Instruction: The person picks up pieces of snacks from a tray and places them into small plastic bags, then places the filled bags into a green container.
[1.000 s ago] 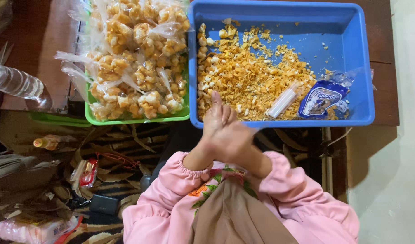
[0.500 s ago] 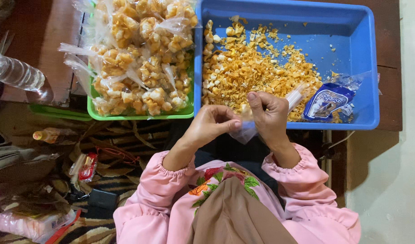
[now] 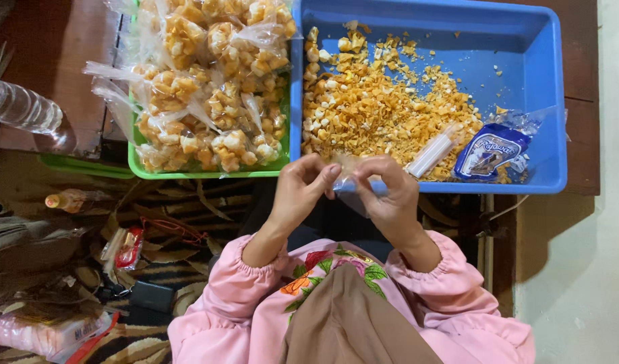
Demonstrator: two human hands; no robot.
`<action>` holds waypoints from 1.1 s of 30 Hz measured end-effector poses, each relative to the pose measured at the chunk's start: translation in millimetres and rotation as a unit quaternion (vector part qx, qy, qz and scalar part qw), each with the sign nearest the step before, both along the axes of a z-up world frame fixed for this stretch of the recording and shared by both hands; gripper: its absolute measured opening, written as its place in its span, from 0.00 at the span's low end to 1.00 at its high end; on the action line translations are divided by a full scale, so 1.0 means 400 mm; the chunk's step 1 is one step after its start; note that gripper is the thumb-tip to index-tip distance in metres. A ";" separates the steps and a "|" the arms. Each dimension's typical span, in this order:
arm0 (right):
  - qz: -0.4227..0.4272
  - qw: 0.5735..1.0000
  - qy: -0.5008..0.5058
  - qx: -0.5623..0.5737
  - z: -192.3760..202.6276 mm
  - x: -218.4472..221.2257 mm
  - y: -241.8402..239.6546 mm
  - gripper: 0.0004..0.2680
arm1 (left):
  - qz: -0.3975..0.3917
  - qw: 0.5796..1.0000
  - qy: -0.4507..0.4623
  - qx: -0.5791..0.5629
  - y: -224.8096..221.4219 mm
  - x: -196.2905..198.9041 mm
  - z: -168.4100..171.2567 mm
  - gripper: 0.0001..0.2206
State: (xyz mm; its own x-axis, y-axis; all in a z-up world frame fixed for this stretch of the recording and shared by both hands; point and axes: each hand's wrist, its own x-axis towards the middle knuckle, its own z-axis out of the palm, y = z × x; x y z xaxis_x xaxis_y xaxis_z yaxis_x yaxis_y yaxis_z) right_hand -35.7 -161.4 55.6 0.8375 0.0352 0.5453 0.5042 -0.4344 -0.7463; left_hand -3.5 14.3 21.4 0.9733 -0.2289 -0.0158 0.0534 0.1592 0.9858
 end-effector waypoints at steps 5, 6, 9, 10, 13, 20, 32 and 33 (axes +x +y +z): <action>0.003 0.966 -0.065 -0.248 0.007 0.014 0.024 0.10 | 0.063 0.995 -0.072 0.039 0.042 0.000 -0.007 0.06; -0.021 0.934 -0.107 -0.339 -0.006 0.023 0.034 0.09 | 0.072 0.990 -0.111 0.042 0.047 0.006 -0.007 0.09; -0.006 0.930 -0.138 -0.341 -0.018 0.063 0.026 0.06 | 0.082 0.949 -0.259 0.159 0.078 0.043 0.086 0.12; -0.007 0.929 -0.140 -0.342 -0.004 0.075 0.031 0.06 | 0.082 0.949 -0.261 0.158 0.085 0.056 0.097 0.12; 0.034 0.939 -0.140 -0.313 -0.013 0.146 0.034 0.03 | 0.114 0.919 -0.313 0.212 0.105 0.102 0.112 0.12; -0.021 0.979 0.038 -0.199 -0.151 0.573 -0.090 0.04 | 0.167 0.835 -0.398 0.340 0.144 0.177 0.100 0.10; -0.114 0.928 0.170 -0.312 -0.359 0.804 -0.132 0.09 | 0.165 0.830 -0.368 0.386 0.113 0.253 -0.016 0.13; -0.105 0.959 0.153 -0.216 -0.352 0.803 -0.142 0.11 | 0.158 0.835 -0.359 0.385 0.104 0.257 -0.017 0.13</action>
